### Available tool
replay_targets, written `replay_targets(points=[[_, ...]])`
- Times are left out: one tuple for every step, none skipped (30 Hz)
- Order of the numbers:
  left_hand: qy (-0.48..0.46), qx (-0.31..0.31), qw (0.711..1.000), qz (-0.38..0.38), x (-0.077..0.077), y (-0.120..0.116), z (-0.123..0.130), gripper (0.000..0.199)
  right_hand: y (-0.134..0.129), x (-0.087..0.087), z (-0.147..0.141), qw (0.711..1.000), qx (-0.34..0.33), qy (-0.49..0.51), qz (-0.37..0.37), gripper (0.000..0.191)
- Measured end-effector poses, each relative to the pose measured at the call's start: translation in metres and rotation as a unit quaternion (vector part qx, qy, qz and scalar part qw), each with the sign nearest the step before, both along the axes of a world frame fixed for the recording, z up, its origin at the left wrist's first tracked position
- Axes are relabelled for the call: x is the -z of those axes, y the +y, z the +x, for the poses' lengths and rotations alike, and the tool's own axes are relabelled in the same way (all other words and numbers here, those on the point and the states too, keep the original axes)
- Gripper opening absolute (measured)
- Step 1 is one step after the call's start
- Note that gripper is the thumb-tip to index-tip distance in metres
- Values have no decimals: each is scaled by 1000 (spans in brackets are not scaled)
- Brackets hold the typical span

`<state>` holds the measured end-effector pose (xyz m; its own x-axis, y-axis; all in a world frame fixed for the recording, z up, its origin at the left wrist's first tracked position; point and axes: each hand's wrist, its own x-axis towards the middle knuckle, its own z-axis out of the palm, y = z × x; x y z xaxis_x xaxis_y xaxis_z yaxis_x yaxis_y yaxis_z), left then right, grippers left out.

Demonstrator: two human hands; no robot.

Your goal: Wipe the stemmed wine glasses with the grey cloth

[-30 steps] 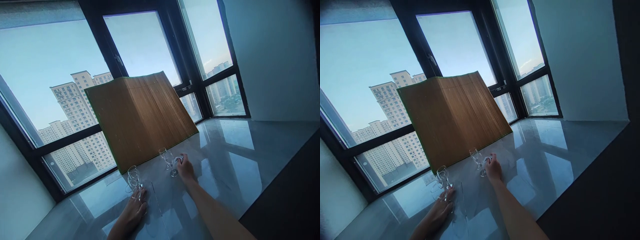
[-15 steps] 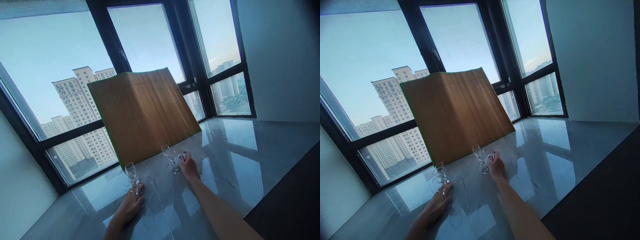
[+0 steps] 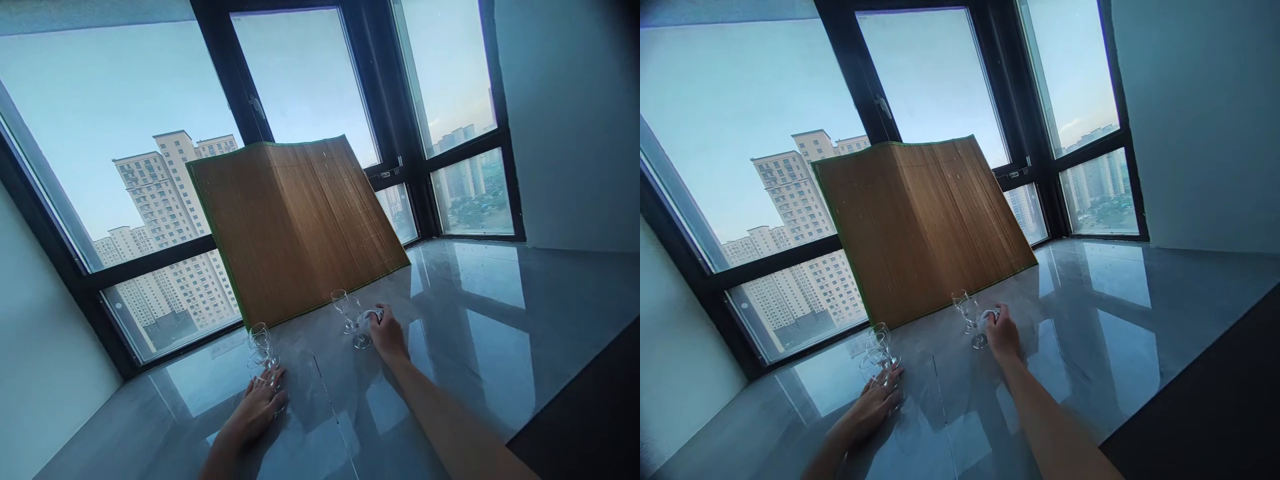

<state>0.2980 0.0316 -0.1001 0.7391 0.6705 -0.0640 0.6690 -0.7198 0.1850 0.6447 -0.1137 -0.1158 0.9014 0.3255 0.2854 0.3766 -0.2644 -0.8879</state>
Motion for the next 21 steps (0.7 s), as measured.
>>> replay_targets(points=[[-2,1,1000,-1,0,0,0,63,0,0,0,1000,1,-1,2,36],[-5,3,1000,-2,1,0,0,63,0,0,1,1000,2,-3,3,37],[-8,4,1000,-2,1,0,0,63,-1,0,1,1000,3,-6,5,37],[-9,4,1000,-3,1,0,-1,63,-1,0,1,1000,3,-7,7,37],[-10,4,1000,-4,1,0,-1,63,-2,0,1,1000,4,-7,7,38],[-12,5,1000,-7,2,0,-2,63,-2,-1,1,1000,4,-5,7,38],[-16,7,1000,-12,2,0,-2,64,-3,-1,0,1000,2,-3,6,38],[-22,10,1000,-15,3,0,-3,64,-4,-2,0,1000,-1,-1,4,37],[-27,14,999,-17,3,1,-4,65,-5,-2,0,1000,-2,3,2,37],[-31,18,999,-17,4,1,-4,65,-5,-3,-1,1000,-4,5,0,37],[-33,20,999,-14,5,2,-5,66,-5,-3,0,1000,-7,6,-3,38],[-33,22,999,-10,5,3,-6,67,-5,-3,0,1000,-8,6,-5,38],[-31,22,999,-6,6,3,-6,68,-5,-2,0,1000,-9,7,-8,38],[-30,24,999,-3,7,4,-7,69,-4,-1,1,1000,-10,6,-11,39],[-30,26,999,-1,8,5,-8,69,-4,-1,2,1000,-11,3,-13,40],[-32,28,999,1,8,6,-8,69,-3,0,3,1000,-10,-2,-14,41],[-35,30,999,4,9,6,-8,69,-2,1,4,1000,-7,-8,-14,43],[-37,30,999,7,10,7,-9,68,-2,3,5,1000,-6,-16,-14,45],[-40,27,999,10,10,7,-9,67,-1,4,6,1000,-8,-24,-17,47],[-40,24,999,11,10,7,-8,67,0,5,7,999,-11,-29,-23,49],[-40,20,999,11,10,7,-8,67,1,6,8,999,-18,-30,-32,50]])
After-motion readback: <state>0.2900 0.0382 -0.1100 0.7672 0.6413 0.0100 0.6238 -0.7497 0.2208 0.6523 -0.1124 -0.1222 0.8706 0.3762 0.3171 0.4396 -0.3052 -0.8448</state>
